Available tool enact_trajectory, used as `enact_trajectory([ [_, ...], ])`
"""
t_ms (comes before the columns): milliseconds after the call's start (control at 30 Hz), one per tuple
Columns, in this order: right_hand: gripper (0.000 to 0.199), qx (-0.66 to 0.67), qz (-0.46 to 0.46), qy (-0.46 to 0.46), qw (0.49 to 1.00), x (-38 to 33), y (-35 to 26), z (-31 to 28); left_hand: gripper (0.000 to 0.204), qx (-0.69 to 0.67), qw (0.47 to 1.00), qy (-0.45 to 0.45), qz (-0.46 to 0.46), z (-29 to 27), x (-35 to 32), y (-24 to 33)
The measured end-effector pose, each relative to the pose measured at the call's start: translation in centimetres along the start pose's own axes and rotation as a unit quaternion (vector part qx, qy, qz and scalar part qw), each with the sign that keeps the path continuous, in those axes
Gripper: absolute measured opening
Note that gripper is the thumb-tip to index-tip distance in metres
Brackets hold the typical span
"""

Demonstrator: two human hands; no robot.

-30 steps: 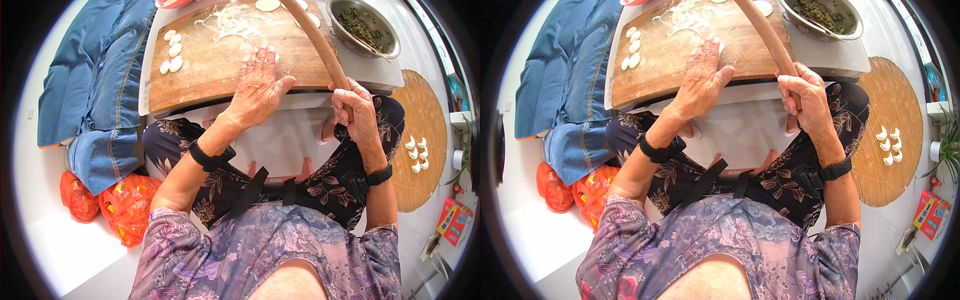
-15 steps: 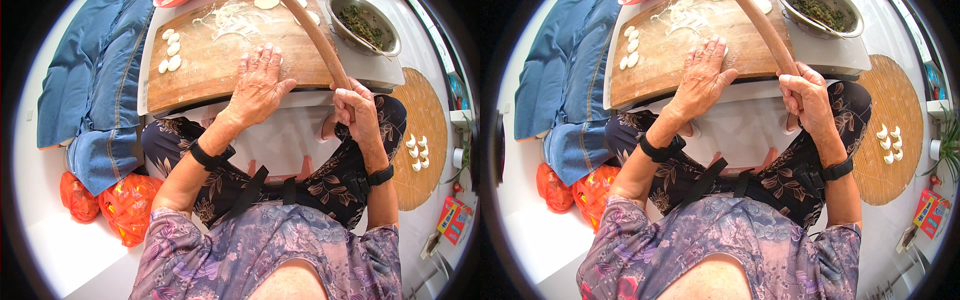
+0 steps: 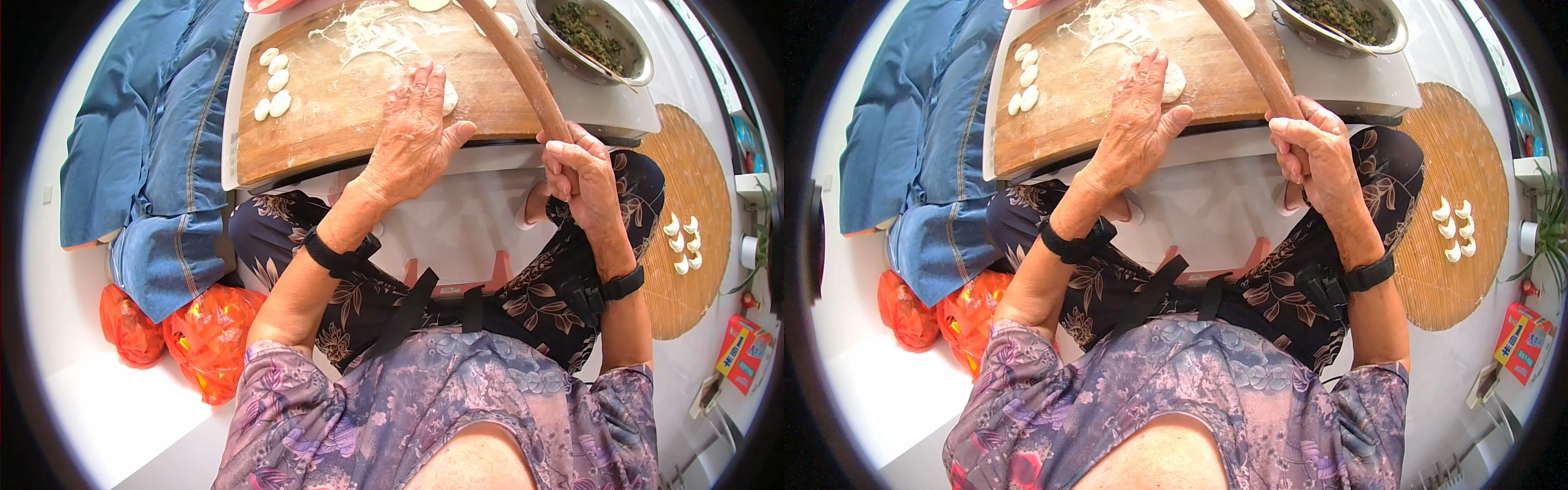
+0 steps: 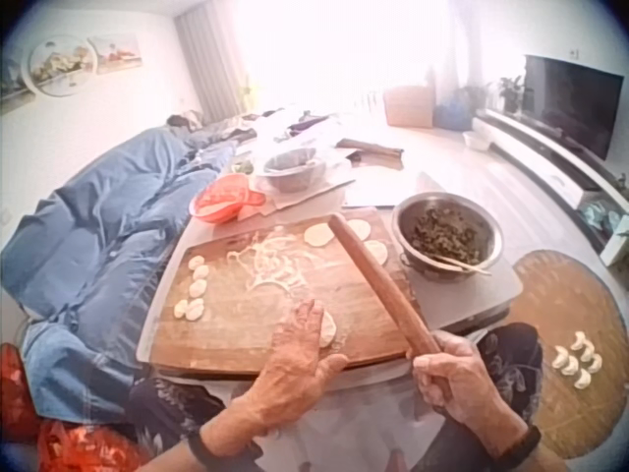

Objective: The recorder is using a small rolling pin to roll out small circles of dough into flat dumpling wrappers on a wooden board.

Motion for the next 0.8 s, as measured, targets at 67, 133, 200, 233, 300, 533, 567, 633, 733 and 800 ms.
enact_trajectory([
  [67, 0.016, 0.002, 0.001, 0.001, 1.000, -0.1, 0.0, 0.0, 0.075, 0.003, 1.000, 0.007, 0.013, -0.4, 0.0, -0.1],
  [133, 0.016, 0.001, 0.002, 0.002, 1.000, -0.1, 0.0, -0.1, 0.072, 0.022, 0.999, 0.019, 0.032, -0.8, 0.0, -0.2],
  [200, 0.016, 0.000, 0.003, 0.003, 1.000, -0.2, 0.0, -0.1, 0.073, 0.051, 0.998, -0.007, 0.021, -0.8, -0.4, -0.5],
  [233, 0.016, -0.001, 0.003, 0.004, 1.000, -0.2, 0.0, -0.1, 0.073, 0.079, 0.996, -0.033, 0.011, -0.5, -0.6, -0.6],
  [300, 0.016, 0.004, 0.002, 0.001, 1.000, -0.3, -0.1, -0.2, 0.074, 0.096, 0.995, -0.037, 0.014, 0.1, -1.1, -0.3],
  [533, 0.019, -0.015, 0.002, -0.003, 1.000, 0.1, -0.2, 0.3, 0.082, 0.144, 0.988, -0.033, -0.033, 1.2, -0.9, 0.0],
  [567, 0.019, -0.021, 0.008, 0.002, 1.000, -0.2, -0.1, 0.3, 0.082, 0.148, 0.988, -0.027, -0.034, 1.4, -1.0, 0.4],
  [633, 0.019, -0.023, 0.007, 0.008, 1.000, -0.4, -0.6, 0.4, 0.081, 0.107, 0.991, -0.022, -0.071, 1.5, -0.6, 0.4],
  [733, 0.021, -0.011, 0.000, 0.007, 1.000, -0.5, -0.3, 0.0, 0.082, 0.037, 0.996, -0.010, -0.086, 0.6, 0.2, 0.4],
  [800, 0.021, -0.007, -0.009, 0.006, 1.000, -0.3, -0.3, 0.0, 0.082, 0.026, 0.994, -0.009, -0.104, -0.2, 0.8, -0.4],
])
Point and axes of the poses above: each hand's wrist, its own x-axis towards the middle knuckle, its own z-axis out of the palm, y = z × x, the point moved 7 cm from there along x, towards the middle knuckle, and after that the axes turned 9 degrees about -x, right-handed, at the moved point
